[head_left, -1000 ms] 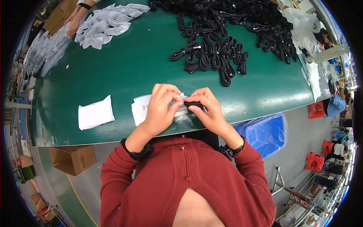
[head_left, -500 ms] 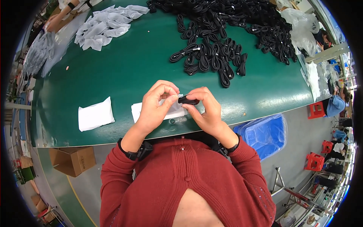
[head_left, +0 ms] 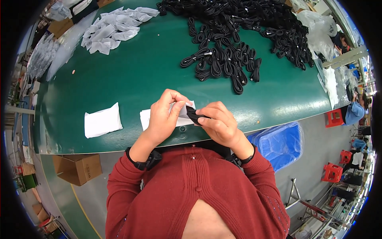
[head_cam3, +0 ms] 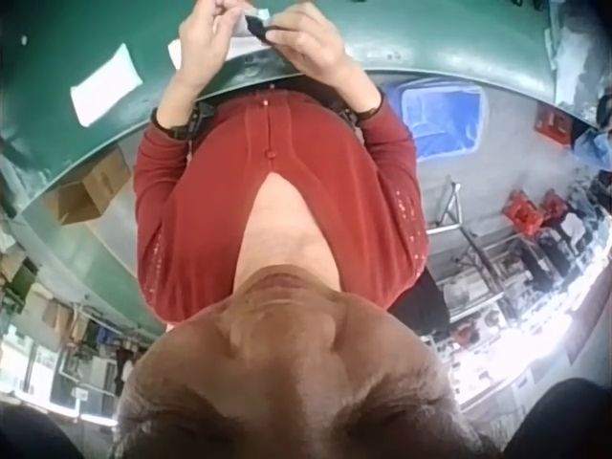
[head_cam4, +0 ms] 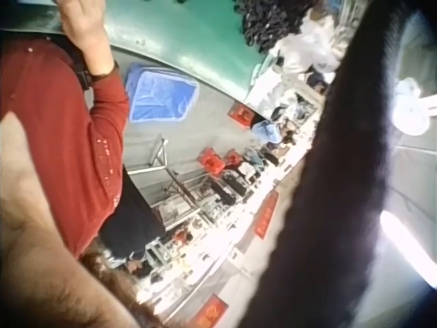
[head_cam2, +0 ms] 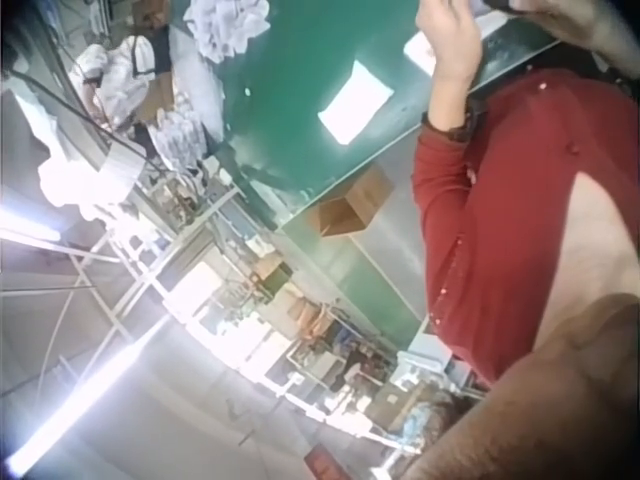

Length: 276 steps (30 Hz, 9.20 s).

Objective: The person packages black cables by hand, picking up each cable and sliding it into a white plastic sleeve. After inserting the cable, the person folds the sleeve and places the packaged item onto a stack on the green workbench.

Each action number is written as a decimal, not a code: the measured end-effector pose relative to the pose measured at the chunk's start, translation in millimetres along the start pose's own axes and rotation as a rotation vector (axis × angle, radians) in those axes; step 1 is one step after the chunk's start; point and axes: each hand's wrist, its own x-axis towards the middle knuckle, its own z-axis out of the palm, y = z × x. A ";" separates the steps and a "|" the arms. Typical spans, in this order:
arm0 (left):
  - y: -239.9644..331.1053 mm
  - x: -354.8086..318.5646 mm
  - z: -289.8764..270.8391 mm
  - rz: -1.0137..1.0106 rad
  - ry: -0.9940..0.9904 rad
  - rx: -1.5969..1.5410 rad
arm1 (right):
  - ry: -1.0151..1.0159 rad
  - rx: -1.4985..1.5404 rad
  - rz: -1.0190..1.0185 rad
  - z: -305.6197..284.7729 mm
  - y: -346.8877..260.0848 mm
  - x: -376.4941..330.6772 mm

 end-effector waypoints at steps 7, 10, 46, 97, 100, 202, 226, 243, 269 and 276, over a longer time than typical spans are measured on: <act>-6.9 -11.2 14.0 0.142 0.081 0.175 | 0.074 0.016 0.118 2.5 -1.7 -4.2; -6.3 -8.1 16.2 0.164 0.105 0.146 | 0.117 0.019 0.209 10.7 -0.7 -2.7; -43.2 -23.5 23.8 -0.049 -0.087 0.388 | -0.160 -0.096 0.697 -33.7 -8.8 -59.2; -51.3 -24.6 21.4 0.177 -0.113 0.578 | 0.236 0.171 1.203 -39.2 25.7 -63.7; -50.8 -24.3 21.2 0.109 -0.103 0.522 | 0.099 0.113 1.090 -29.1 4.9 -61.5; -23.5 -26.2 15.3 0.281 -0.135 0.383 | -0.381 0.081 0.802 -23.9 -16.0 -50.8; -22.9 -5.9 -15.9 0.130 -0.049 0.390 | -0.378 -0.679 0.761 -4.1 59.3 -12.2; -39.0 -25.5 23.0 -0.170 -0.099 0.294 | 0.143 0.172 1.176 -32.9 11.4 -61.9; -16.3 -14.7 12.7 0.159 -0.046 0.215 | -0.160 0.144 0.472 -3.0 -7.5 -28.1; -11.5 48.3 -74.3 -0.211 0.176 -0.412 | -0.218 -0.531 0.476 -2.0 44.1 -4.8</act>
